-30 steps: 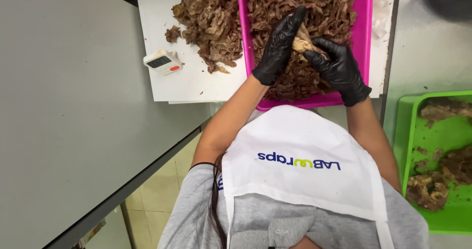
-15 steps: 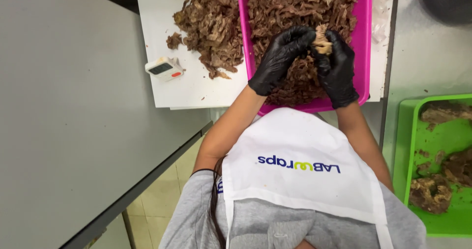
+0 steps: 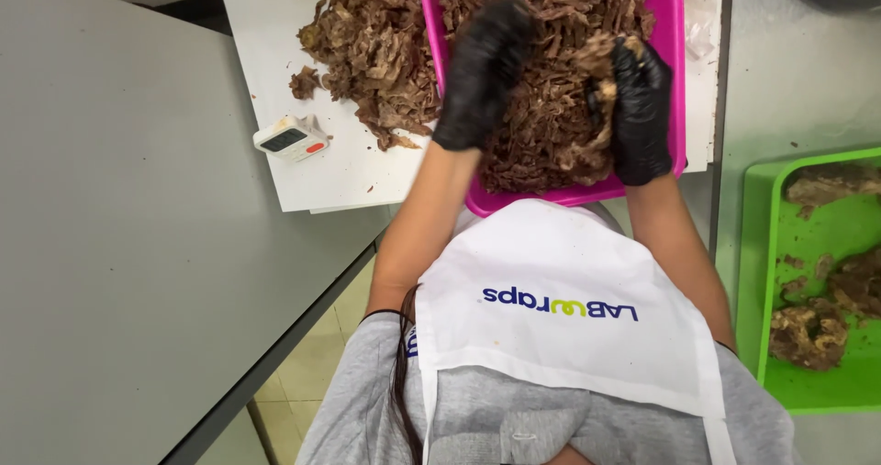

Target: Shredding cooked meat into smaller pieces by hand in a food preparation setting.

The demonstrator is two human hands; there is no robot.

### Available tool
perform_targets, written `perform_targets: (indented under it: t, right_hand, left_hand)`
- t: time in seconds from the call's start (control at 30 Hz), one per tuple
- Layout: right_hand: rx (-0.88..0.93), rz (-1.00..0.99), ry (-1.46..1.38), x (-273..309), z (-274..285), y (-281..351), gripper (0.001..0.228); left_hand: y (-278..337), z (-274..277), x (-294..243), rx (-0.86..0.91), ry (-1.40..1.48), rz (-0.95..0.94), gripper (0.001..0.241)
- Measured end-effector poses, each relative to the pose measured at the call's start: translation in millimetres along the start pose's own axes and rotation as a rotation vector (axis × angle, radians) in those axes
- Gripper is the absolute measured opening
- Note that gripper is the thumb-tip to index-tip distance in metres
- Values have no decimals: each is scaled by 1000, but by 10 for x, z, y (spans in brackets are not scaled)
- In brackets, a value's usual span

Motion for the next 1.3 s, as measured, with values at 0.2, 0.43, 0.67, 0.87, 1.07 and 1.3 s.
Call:
perform_targets:
  t: [0.2, 0.43, 0.67, 0.87, 1.07, 1.3]
  right_hand:
    - [-121, -69, 88, -3, 108, -4, 27]
    - [-83, 18, 248, -150, 120, 11, 20]
    - [134, 127, 356, -84, 45, 20, 25]
    - [174, -36, 388, 30, -53, -5, 30]
    - [208, 37, 386, 47, 3, 38, 35]
    - [257, 130, 375, 155, 2, 153, 37]
  left_hand:
    - [230, -475, -698, -56, -1527, -790, 17]
    - [431, -1124, -442, 153, -1378, -619, 33]
    - [283, -1180, -403, 446, -1706, -606, 25]
    - [348, -1148, -171, 452, -1911, -1031, 35]
    - [292, -1320, -484, 356, -1705, -774, 16]
    - [10, -784, -391, 285, -1652, -820, 10]
Point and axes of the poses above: each hand's wrist, its own y-axis away from the middle knuckle, its own z-axis out of the back of the hand, x = y × z, the point moved 10 cm from there along -y, towards the middle knuckle, and after that the axes turned 7 degrees about -y, right-handed, at the moved point
